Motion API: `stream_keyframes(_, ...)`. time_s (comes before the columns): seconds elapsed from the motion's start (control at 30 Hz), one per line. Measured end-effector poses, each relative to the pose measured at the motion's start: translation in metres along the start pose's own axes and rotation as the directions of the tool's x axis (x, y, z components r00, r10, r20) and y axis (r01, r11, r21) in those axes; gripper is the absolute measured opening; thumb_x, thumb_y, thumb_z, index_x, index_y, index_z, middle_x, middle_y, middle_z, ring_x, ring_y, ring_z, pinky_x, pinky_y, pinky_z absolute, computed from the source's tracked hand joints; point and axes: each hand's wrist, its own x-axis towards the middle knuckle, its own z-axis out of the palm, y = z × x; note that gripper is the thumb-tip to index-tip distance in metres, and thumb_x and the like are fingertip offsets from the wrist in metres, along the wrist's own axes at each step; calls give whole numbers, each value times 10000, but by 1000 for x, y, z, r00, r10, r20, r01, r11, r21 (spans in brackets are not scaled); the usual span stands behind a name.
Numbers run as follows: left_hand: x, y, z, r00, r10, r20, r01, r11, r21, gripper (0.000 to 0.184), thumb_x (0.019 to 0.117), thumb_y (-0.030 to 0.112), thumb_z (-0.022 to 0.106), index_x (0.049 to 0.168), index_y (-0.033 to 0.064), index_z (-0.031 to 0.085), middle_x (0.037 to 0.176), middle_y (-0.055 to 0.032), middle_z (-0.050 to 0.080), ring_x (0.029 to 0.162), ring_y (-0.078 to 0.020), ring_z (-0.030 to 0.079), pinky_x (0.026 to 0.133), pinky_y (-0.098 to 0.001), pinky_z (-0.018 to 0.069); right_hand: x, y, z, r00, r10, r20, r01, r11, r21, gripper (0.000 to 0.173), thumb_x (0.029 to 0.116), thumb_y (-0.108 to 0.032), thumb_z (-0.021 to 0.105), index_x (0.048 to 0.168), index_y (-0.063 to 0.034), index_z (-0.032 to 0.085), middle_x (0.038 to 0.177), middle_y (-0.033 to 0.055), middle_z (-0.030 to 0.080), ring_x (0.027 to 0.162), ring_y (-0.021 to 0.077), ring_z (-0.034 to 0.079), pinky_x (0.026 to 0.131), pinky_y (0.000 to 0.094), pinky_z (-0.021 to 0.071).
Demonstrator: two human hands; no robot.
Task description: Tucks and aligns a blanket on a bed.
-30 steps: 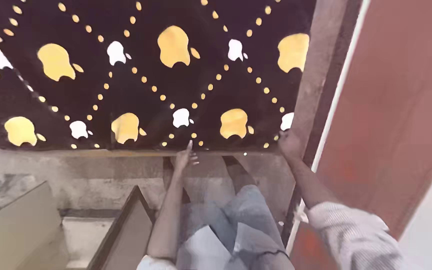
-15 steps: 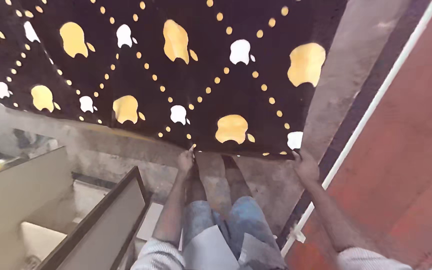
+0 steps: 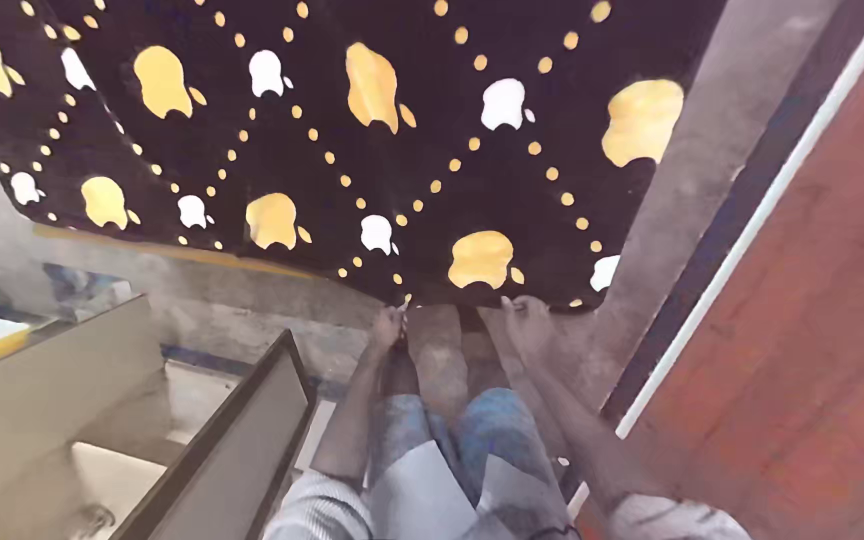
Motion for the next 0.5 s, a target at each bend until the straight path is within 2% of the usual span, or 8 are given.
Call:
stream_keyframes(0.07,0,11,-27,999,36,21,-36,999,-19,360,1083,305,526,1099,-12,696,863,-67,716,687,-119,671,694,-318,595,6,-45,19,997,-57,44,56,998,17,586,1005,-538,548,1161,11,678,1148,213,683,1080,356,668,966,522,537)
stream_keyframes(0.1,-1,20,-44,998,16,-60,-22,994,-105,315,1041,276,613,1086,-24,698,863,-82,717,689,-130,668,692,-322,592,13,-69,25,994,-88,66,89,996,-9,641,988,-591,539,1188,4,670,1176,210,676,1115,361,654,985,525,527)
stream_keyframes(0.17,3,34,-82,948,-143,-284,9,905,-426,362,964,260,734,1103,-64,649,831,-124,699,639,-156,657,611,-314,579,33,-120,32,987,-60,149,76,991,-108,776,938,-701,534,1288,-14,627,1273,210,646,1198,385,617,1009,558,499)
stream_keyframes(0.23,12,39,-118,883,-313,-350,10,758,-652,530,966,427,703,1199,-41,617,917,-178,703,681,-219,689,608,-349,596,53,-152,46,982,11,190,31,976,-217,773,932,-714,538,1294,-35,611,1267,208,641,1200,406,607,957,591,503)
stream_keyframes(0.3,25,33,-144,845,-363,-392,20,755,-655,697,967,628,589,1153,-43,632,886,-185,706,680,-244,706,626,-377,611,66,-168,59,977,18,212,42,961,-275,571,1028,-557,503,1248,-49,643,1229,210,669,1161,425,630,904,609,519)
stream_keyframes(0.33,30,29,-152,831,-364,-421,39,793,-608,712,987,649,530,1093,-46,645,829,-169,703,648,-231,696,614,-373,604,66,-173,63,972,12,236,63,950,-306,478,1069,-475,456,1203,-67,666,1195,192,688,1145,412,644,888,595,527)
stream_keyframes(0.4,37,17,-156,829,-309,-467,56,876,-480,638,1038,582,483,1023,-36,642,777,-126,667,626,-196,658,629,-363,587,59,-176,63,954,23,299,85,935,-344,424,1101,-391,390,1165,-92,683,1173,167,700,1139,373,661,890,571,539)
stream_keyframes(0.5,35,-10,-138,838,-161,-522,-29,941,-337,573,1079,489,460,963,-39,650,763,-113,639,636,-192,624,661,-385,566,38,-152,54,923,-7,385,157,919,-360,468,1109,-362,327,1216,-63,671,1208,182,694,1175,352,658,956,546,529)
